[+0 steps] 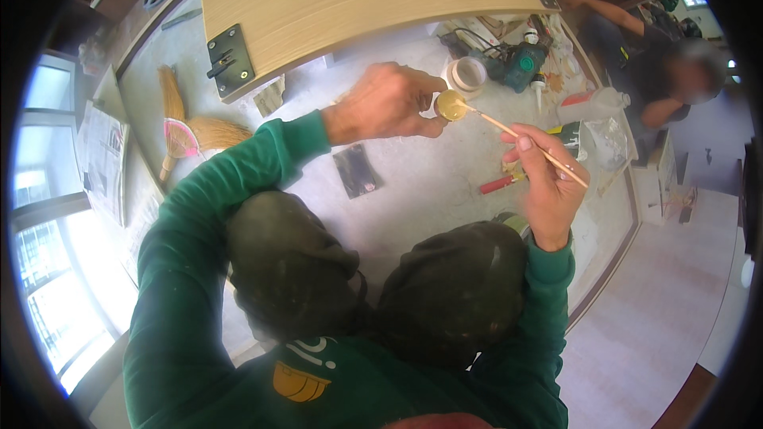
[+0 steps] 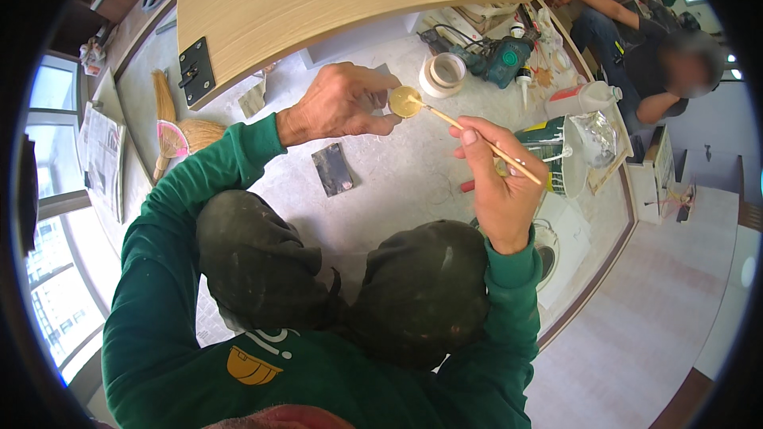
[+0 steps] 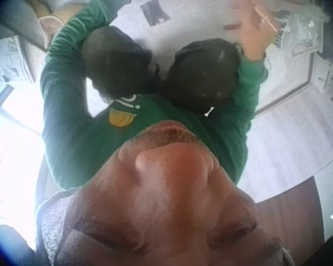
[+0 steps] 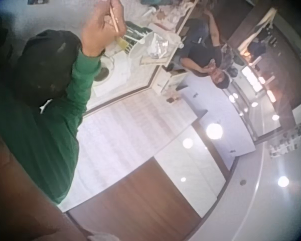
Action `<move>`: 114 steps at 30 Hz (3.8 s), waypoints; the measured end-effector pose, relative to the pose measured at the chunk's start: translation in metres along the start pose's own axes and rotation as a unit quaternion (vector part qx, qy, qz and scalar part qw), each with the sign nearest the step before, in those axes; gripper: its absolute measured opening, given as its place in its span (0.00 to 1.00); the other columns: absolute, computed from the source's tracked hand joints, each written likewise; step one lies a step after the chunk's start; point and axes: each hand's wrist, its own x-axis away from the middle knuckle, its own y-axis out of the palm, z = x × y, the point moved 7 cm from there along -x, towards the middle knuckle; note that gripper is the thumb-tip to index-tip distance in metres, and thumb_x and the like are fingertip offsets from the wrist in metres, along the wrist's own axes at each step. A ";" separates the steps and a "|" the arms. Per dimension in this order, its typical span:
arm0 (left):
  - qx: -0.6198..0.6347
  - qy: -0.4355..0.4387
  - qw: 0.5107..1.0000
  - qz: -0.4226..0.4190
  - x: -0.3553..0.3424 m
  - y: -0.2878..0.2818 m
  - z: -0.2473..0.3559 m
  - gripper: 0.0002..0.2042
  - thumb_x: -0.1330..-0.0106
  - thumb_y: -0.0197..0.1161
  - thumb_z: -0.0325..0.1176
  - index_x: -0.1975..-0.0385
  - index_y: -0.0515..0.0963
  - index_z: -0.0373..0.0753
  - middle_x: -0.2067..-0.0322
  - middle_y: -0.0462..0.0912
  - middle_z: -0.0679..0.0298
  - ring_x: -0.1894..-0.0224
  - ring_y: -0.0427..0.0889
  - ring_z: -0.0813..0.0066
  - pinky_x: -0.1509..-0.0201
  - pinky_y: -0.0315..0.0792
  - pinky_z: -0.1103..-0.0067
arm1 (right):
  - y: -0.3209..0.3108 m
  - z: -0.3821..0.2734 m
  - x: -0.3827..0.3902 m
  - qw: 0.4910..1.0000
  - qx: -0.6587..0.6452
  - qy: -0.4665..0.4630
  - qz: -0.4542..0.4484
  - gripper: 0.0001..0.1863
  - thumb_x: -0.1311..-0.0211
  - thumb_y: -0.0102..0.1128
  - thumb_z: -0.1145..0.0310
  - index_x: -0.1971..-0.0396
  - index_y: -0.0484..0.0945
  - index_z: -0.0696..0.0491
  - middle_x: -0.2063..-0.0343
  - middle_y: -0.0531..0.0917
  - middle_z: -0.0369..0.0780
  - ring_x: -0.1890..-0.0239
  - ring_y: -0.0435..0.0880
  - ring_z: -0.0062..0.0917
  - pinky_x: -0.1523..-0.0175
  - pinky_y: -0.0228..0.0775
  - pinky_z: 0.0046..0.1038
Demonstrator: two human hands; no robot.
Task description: The person sits on the floor and applies a finish to a light-colored wooden board using a small brush and a cloth. They repeatedly dip the brush into a container, apply the finish to the board, and wipe the surface with a cloth. Another person is visible in the background.
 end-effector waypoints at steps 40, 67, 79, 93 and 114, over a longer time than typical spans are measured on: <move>-0.002 -0.035 0.999 0.009 -0.002 0.003 -0.010 0.19 0.50 0.78 0.36 0.58 0.87 0.38 0.73 0.86 0.61 0.72 0.85 0.70 0.66 0.80 0.74 | -0.005 0.008 0.012 0.994 0.024 -0.074 -0.072 0.07 0.36 0.62 0.80 0.61 0.86 0.60 0.58 0.87 0.43 0.63 0.84 0.22 0.58 0.75 0.22; -0.126 -0.322 0.932 -0.110 0.082 0.100 -0.222 0.26 0.43 0.73 0.53 0.47 0.85 0.46 0.59 0.89 0.56 0.55 0.87 0.54 0.48 0.80 0.65 | -0.091 0.032 0.032 0.974 -0.224 0.010 0.018 0.12 0.36 0.57 0.74 0.57 0.83 0.62 0.58 0.86 0.55 0.64 0.84 0.36 0.53 0.75 0.36; -0.139 -0.321 0.936 -0.038 0.083 0.058 -0.191 0.28 0.45 0.77 0.50 0.48 0.85 0.40 0.63 0.89 0.49 0.61 0.88 0.53 0.54 0.81 0.67 | -0.063 0.046 0.009 0.912 -0.405 0.003 0.061 0.19 0.33 0.55 0.68 0.50 0.81 0.65 0.60 0.87 0.53 0.63 0.85 0.39 0.53 0.77 0.39; 0.083 0.156 0.943 -0.284 0.074 -0.062 0.178 0.11 0.44 0.66 0.35 0.66 0.78 0.35 0.72 0.75 0.60 0.75 0.77 0.66 0.72 0.68 0.69 | 0.034 0.064 -0.081 0.797 -0.584 0.066 -0.142 0.20 0.31 0.52 0.60 0.53 0.82 0.61 0.64 0.86 0.48 0.64 0.80 0.37 0.53 0.70 0.37; 0.172 -0.147 0.969 -0.100 0.055 -0.008 0.172 0.10 0.36 0.70 0.37 0.66 0.82 0.36 0.74 0.84 0.51 0.75 0.84 0.52 0.68 0.79 0.64 | -0.118 -0.024 -0.094 0.828 -0.492 0.201 -0.179 0.09 0.35 0.60 0.68 0.58 0.80 0.55 0.64 0.79 0.37 0.59 0.73 0.27 0.52 0.65 0.34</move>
